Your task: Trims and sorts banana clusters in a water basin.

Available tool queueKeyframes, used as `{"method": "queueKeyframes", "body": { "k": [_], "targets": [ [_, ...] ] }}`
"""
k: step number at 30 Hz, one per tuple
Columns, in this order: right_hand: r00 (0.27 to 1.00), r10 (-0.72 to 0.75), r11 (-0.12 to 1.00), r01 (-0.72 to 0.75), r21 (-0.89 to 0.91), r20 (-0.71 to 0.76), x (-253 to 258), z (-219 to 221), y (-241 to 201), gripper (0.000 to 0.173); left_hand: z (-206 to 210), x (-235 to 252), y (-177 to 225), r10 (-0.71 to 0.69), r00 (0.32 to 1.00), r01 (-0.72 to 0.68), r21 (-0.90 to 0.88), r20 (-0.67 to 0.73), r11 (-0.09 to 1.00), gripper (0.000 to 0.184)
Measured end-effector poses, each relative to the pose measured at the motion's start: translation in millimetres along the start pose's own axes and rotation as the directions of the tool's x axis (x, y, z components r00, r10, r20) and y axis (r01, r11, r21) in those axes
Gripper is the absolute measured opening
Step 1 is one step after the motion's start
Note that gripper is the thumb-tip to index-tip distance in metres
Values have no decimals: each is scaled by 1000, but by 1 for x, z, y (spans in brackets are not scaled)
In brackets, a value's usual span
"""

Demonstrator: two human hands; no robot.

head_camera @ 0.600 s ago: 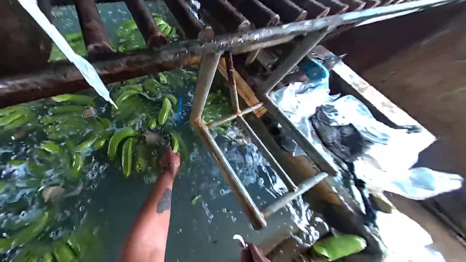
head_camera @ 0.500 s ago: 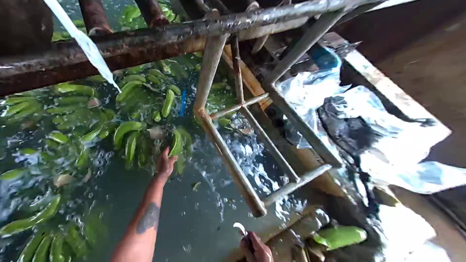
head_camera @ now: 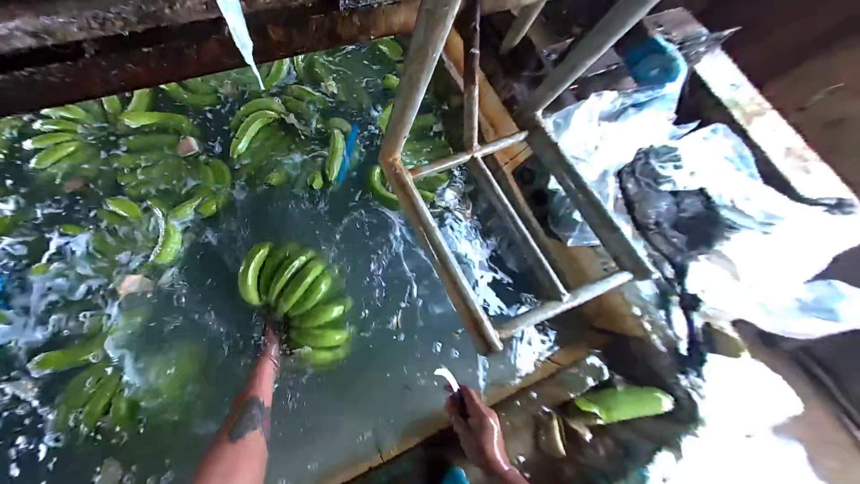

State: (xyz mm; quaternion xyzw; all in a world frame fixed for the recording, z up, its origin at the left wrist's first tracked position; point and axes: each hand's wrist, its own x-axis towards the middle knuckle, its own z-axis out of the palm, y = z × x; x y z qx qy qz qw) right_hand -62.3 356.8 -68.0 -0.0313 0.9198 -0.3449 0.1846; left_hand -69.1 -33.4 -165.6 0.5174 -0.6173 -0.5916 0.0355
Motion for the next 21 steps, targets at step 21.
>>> {"method": "queueKeyframes", "body": {
  "k": [21],
  "targets": [
    [862, -96, 757, -261, 599, 497, 46, 128, -124, 44, -30, -143, 5, -589, 808, 499, -549, 16, 670, 65]
  ]
}}
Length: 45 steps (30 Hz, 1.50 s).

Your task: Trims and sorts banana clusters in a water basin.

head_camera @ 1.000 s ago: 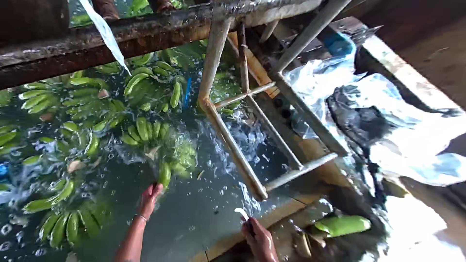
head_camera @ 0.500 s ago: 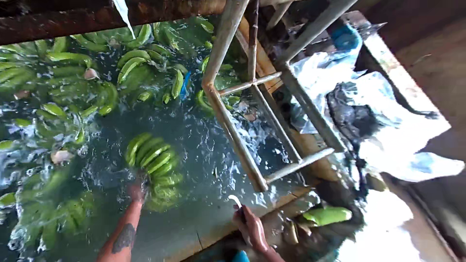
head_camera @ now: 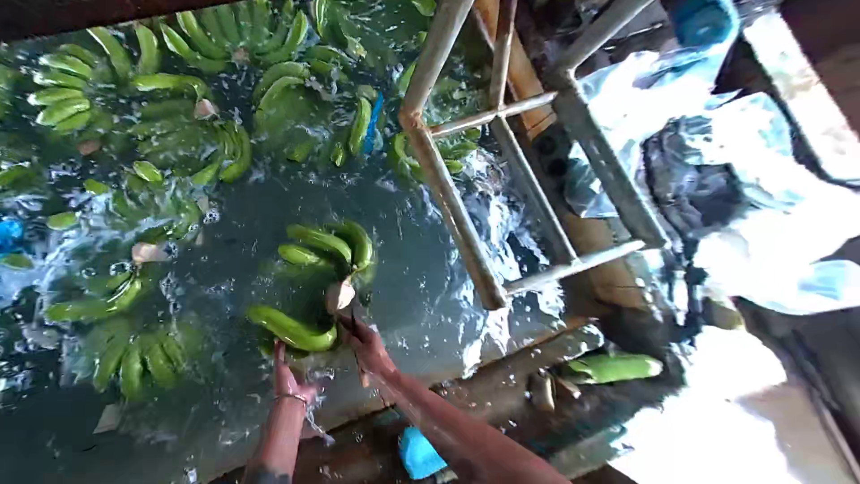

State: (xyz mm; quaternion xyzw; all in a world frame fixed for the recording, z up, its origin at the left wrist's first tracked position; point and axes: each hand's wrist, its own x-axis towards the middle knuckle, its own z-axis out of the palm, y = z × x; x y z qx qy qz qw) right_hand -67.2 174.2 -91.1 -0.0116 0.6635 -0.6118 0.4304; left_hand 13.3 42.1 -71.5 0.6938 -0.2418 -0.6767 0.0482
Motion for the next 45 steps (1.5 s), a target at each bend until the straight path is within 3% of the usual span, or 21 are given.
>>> {"method": "queueKeyframes", "body": {
  "k": [2, 6, 12, 20, 24, 27, 30, 31, 34, 36, 39, 43, 45],
  "targets": [
    [989, 68, 977, -39, -208, 133, 1, -25, -14, 45, -2, 20, -5, 29, 999, -30, 13, 40, 999, 62],
    [983, 129, 798, -181, -575, -131, 20, -57, -60, 51, -13, 25, 6, 20, 984, -23, 13, 177, 1000, 46],
    [911, 90, 744, -330, -582, -402, 41, -61, -78, 38, -2, -25, 12, -3, 979, 13, -49, 203, 999, 42],
    [890, -18, 741, -293, -604, -455, 12, -64, -71, 35, 5, -55, -23, 21, 983, 7, -147, 185, 989, 38],
    [923, -44, 707, -241, -665, -381, 24, -62, -74, 34, 11, -61, -33, 63, 984, -37, -152, 166, 988, 37],
    [960, 91, 680, -253, -688, -263, 26, -65, -85, 34, 12, -56, -37, 84, 986, -61, -158, 141, 985, 39],
    [985, 171, 829, -158, -536, -25, -13, -77, -89, 34, 6, -45, -18, 62, 983, -40, -127, 174, 991, 37],
    [986, 163, 842, -151, -518, -23, -24, -78, -92, 35, 4, -45, -11, 39, 982, -20, -106, 186, 994, 37],
    [963, -55, 744, -136, -654, -263, -16, -74, -85, 33, 3, -55, 5, -59, 978, 73, -65, 198, 995, 42],
    [941, -174, 662, -107, -742, -291, 8, -65, -81, 32, 9, -63, 13, -104, 978, 116, -60, 182, 991, 44],
    [965, -95, 623, -134, -771, -244, 26, -48, -76, 34, 14, -70, 16, -159, 974, 170, -56, 159, 984, 44],
    [953, 236, 640, -300, -707, -191, 5, -42, -86, 41, 11, -76, 9, -144, 978, 155, -64, 152, 986, 43],
    [948, 287, 678, -301, -670, -136, -1, -50, -85, 40, 9, -78, -1, -114, 983, 127, -83, 143, 988, 42]
  ]
}}
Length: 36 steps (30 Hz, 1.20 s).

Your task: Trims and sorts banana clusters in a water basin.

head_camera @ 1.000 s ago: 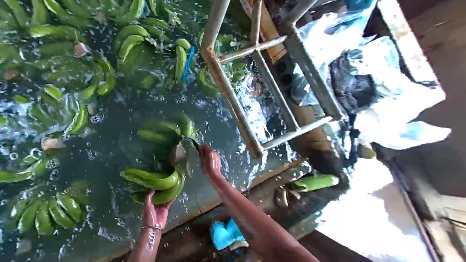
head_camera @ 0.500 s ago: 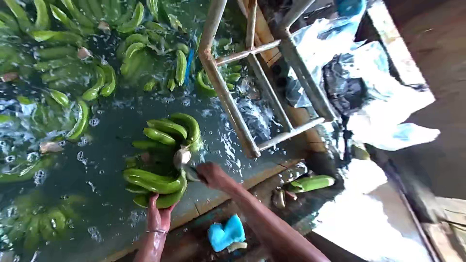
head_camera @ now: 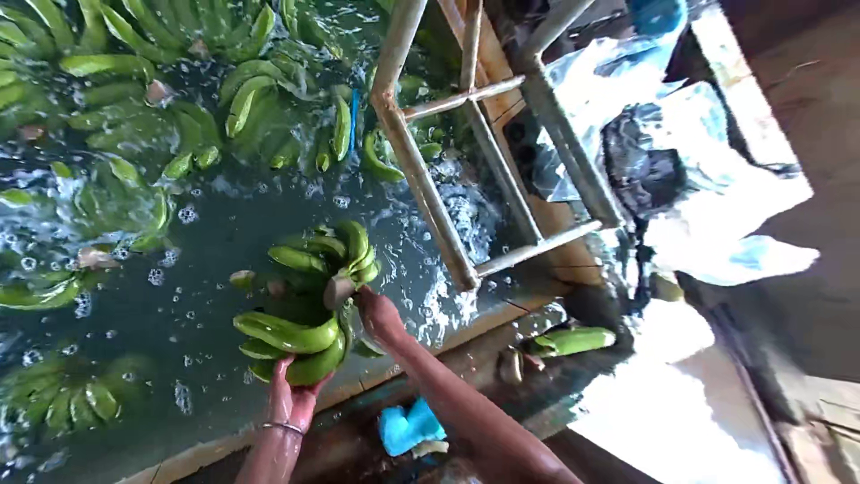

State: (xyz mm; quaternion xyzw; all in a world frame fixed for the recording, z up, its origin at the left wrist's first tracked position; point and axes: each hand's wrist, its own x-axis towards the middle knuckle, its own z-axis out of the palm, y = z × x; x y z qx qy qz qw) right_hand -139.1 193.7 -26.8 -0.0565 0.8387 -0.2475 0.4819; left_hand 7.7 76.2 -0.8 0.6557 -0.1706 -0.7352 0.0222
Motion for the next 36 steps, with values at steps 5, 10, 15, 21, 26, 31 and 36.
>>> {"method": "queueKeyframes", "body": {
  "k": [5, 10, 15, 21, 26, 31, 36],
  "targets": [
    [999, -12, 691, -15, 723, 31, -52, -17, 10, 28, -11, 16, -16, 167, 986, -168, 25, 28, 986, 35],
    [972, -56, 993, 31, -111, -227, -14, -35, 11, 39, -18, 17, -27, 314, 949, -314, 18, 29, 949, 42],
    [987, -23, 996, 8, -90, -161, -4, 21, 6, 40, -3, 8, -43, 356, 934, -356, -11, -30, 934, 67],
    [976, -48, 986, 12, -167, -214, -13, -19, 18, 39, -6, 0, -44, 351, 936, -352, -39, -32, 935, 72],
    [947, -69, 972, -7, -237, -314, 4, 4, 9, 39, 6, -5, -50, 364, 930, -366, -60, -46, 929, 74],
    [980, -25, 995, 5, -104, -197, 10, 5, 21, 39, 10, 2, -51, 382, 922, -384, -31, -59, 923, 87],
    [912, -98, 780, -178, 600, 397, -35, -35, 73, 27, -14, 10, -26, 345, 938, -346, 118, 30, 931, 78]
  ]
}}
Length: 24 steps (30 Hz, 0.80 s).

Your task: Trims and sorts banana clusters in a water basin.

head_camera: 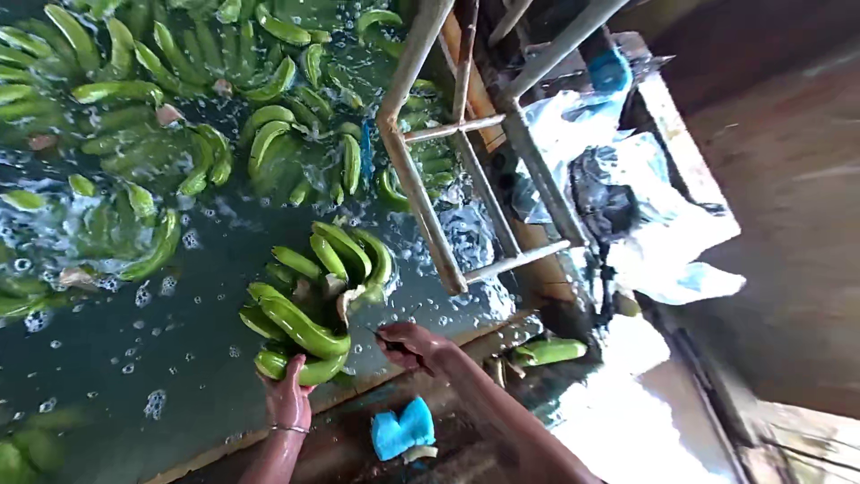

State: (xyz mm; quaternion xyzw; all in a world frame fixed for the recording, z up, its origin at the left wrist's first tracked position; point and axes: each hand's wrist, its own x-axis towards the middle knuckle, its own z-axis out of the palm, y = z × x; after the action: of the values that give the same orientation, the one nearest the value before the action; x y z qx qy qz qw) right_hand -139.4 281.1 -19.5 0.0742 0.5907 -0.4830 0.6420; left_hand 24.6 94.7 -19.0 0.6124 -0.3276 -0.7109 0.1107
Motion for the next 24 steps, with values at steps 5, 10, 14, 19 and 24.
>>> {"method": "queueKeyframes", "body": {
  "k": [5, 10, 14, 19, 24],
  "targets": [
    [854, -302, 903, 114, -414, -424, 2, 20, -25, 31, -11, 0, 18, -14, 999, 13, 21, 36, 1000, 68],
    [769, -298, 585, -321, -745, -566, 16, 42, -26, 41, -2, -18, -3, 4, 1000, -3, -34, 18, 999, 74],
    [843, -179, 757, -212, -619, -508, 27, 52, 7, 38, 0, -27, -31, 54, 998, -55, -57, -16, 997, 88],
    [990, -108, 953, 79, 291, 86, -40, 7, 26, 37, -16, -13, -18, 24, 999, -27, 60, 38, 998, 87],
    [901, -367, 823, 199, -533, -230, -26, -6, -42, 26, -26, 49, 75, -159, 969, 116, 218, 188, 969, 59]
  ]
}}
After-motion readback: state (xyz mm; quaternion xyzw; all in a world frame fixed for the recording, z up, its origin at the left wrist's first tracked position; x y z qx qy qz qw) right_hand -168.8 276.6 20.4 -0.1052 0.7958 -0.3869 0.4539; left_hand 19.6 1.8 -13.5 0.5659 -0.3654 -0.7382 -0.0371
